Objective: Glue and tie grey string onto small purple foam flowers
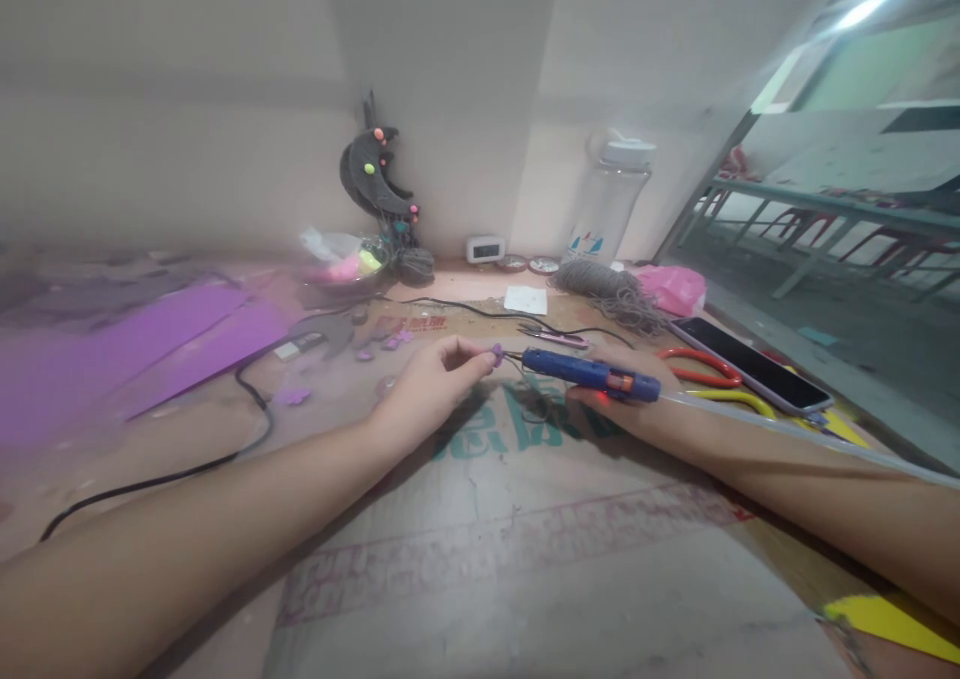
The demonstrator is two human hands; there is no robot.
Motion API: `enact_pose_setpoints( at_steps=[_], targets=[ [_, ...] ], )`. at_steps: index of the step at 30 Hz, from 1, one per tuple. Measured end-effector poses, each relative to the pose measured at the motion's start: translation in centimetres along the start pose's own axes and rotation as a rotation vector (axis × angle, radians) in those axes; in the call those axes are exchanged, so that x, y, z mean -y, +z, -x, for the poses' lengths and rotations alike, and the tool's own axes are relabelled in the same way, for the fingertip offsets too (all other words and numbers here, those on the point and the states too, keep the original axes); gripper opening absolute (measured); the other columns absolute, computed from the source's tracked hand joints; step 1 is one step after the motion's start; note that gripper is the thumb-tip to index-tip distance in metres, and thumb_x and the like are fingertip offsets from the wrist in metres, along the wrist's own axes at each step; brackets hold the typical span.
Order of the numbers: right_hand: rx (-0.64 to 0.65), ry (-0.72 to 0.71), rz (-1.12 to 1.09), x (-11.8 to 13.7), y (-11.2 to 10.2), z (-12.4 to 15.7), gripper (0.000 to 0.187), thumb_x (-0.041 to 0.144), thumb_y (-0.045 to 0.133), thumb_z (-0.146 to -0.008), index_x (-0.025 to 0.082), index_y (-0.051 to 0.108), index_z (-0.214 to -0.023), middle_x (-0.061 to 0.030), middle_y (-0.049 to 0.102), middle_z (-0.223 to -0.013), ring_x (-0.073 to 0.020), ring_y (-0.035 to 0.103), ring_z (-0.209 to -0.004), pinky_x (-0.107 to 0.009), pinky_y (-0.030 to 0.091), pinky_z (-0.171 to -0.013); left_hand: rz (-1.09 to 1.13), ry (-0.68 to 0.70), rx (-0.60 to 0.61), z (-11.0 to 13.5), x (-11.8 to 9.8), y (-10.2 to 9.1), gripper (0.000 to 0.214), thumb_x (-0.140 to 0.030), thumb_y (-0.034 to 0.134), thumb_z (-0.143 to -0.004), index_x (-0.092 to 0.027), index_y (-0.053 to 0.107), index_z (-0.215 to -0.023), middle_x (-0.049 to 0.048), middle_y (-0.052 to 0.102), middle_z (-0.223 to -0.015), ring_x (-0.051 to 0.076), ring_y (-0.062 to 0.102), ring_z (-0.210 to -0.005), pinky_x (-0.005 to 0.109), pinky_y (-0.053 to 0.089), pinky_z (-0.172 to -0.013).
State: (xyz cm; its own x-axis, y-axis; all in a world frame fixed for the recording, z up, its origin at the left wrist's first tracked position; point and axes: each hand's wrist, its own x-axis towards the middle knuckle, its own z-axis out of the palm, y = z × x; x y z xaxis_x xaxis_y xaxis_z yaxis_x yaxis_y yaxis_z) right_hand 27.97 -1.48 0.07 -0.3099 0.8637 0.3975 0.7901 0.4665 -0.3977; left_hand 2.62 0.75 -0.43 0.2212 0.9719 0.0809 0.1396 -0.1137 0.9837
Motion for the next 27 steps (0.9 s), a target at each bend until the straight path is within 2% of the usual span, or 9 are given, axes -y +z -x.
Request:
enact_pose_setpoints(
  at_steps=[5, 8, 10, 12, 14, 16, 19, 23, 27],
  targets=[
    [-0.095, 0.113, -0.195, 0.7, -1.0, -0.1, 0.023, 0.047, 0.061, -0.082, 0.024, 0.064, -0.087, -0.0026, 0.067, -0.080, -0.0198, 0.064, -0.073, -0.031, 0.052, -0.068, 0.019, 0.041, -0.011, -0.3, 0.3, -0.1, 0.025, -0.042, 0.070, -0.077, -0.018, 0.066, -0.083, 0.0046, 0.071, -0.088, 0.017, 0.063, -0.082, 0.028, 0.044, -0.076],
    [-0.150, 0.157, -0.216, 0.9, -2.7, -1.1, 0.037, 0.051, 0.047, -0.091, 0.022, 0.064, -0.075, -0.0030, 0.067, -0.077, -0.0190, 0.063, -0.075, -0.032, 0.051, -0.074, -0.003, 0.035, -0.005, -0.1, 0.2, -0.1, 0.027, -0.044, 0.070, -0.076, -0.018, 0.068, -0.083, 0.0052, 0.072, -0.090, 0.019, 0.064, -0.085, 0.029, 0.044, -0.078],
    [-0.139, 0.231, -0.217, 0.5, -3.9, -2.6, 0.043, 0.052, 0.044, -0.092, 0.021, 0.066, -0.072, -0.0035, 0.068, -0.076, -0.0186, 0.064, -0.074, -0.030, 0.051, -0.072, -0.031, 0.026, 0.005, 0.0, 0.0, 0.0, 0.027, -0.044, 0.068, -0.077, -0.018, 0.067, -0.083, 0.0051, 0.073, -0.090, 0.019, 0.064, -0.085, 0.029, 0.044, -0.077],
    [-0.114, 0.317, -0.175, -0.4, -4.8, -4.6, 0.041, 0.051, 0.048, -0.090, 0.020, 0.069, -0.074, -0.0043, 0.070, -0.079, -0.0198, 0.065, -0.077, -0.029, 0.051, -0.069, -0.041, 0.028, 0.021, 0.1, -0.1, 0.0, 0.026, -0.044, 0.067, -0.078, -0.018, 0.067, -0.083, 0.0047, 0.072, -0.088, 0.019, 0.064, -0.084, 0.029, 0.044, -0.076],
    [-0.130, 0.358, -0.092, -1.9, -5.1, -6.9, 0.033, 0.050, 0.057, -0.085, 0.022, 0.072, -0.087, -0.0043, 0.073, -0.089, -0.0222, 0.066, -0.085, -0.029, 0.051, -0.070, -0.038, 0.039, 0.026, 0.1, -0.1, 0.0, 0.026, -0.044, 0.067, -0.078, -0.018, 0.066, -0.082, 0.0045, 0.072, -0.088, 0.018, 0.064, -0.083, 0.029, 0.045, -0.076],
    [-0.102, 0.418, -0.029, -3.6, -4.7, -8.8, 0.035, 0.050, 0.065, -0.080, 0.022, 0.072, -0.098, -0.0052, 0.074, -0.096, -0.0242, 0.067, -0.088, -0.030, 0.051, -0.071, -0.034, 0.043, 0.024, 0.0, -0.1, 0.0, 0.025, -0.043, 0.068, -0.078, -0.018, 0.066, -0.081, 0.0050, 0.073, -0.088, 0.019, 0.065, -0.084, 0.029, 0.045, -0.077],
    [-0.046, 0.524, 0.100, -5.4, -3.3, -10.5, 0.037, 0.053, 0.066, -0.078, 0.019, 0.073, -0.091, -0.0091, 0.075, -0.086, -0.0270, 0.067, -0.079, -0.033, 0.050, -0.066, -0.046, 0.030, 0.025, -0.1, 0.0, 0.0, 0.024, -0.042, 0.067, -0.078, -0.018, 0.066, -0.080, 0.0055, 0.073, -0.089, 0.019, 0.065, -0.085, 0.029, 0.045, -0.077],
    [0.001, 0.414, 0.035, -6.2, -1.4, -10.8, 0.034, 0.051, 0.066, -0.079, 0.019, 0.072, -0.091, -0.0082, 0.075, -0.083, -0.0271, 0.067, -0.082, -0.033, 0.051, -0.069, -0.048, 0.010, 0.033, -0.1, 0.2, 0.1, 0.025, -0.043, 0.066, -0.078, -0.019, 0.064, -0.080, 0.0058, 0.073, -0.088, 0.020, 0.064, -0.083, 0.029, 0.045, -0.074],
    [0.016, 0.305, 0.050, -6.6, -1.4, -10.6, 0.037, 0.052, 0.063, -0.081, 0.019, 0.071, -0.097, -0.0081, 0.076, -0.091, -0.0266, 0.067, -0.085, -0.033, 0.051, -0.072, -0.029, 0.030, 0.036, -0.1, 0.2, 0.0, 0.025, -0.044, 0.067, -0.077, -0.019, 0.065, -0.080, 0.0056, 0.072, -0.087, 0.020, 0.063, -0.082, 0.030, 0.046, -0.074]
  ],
)
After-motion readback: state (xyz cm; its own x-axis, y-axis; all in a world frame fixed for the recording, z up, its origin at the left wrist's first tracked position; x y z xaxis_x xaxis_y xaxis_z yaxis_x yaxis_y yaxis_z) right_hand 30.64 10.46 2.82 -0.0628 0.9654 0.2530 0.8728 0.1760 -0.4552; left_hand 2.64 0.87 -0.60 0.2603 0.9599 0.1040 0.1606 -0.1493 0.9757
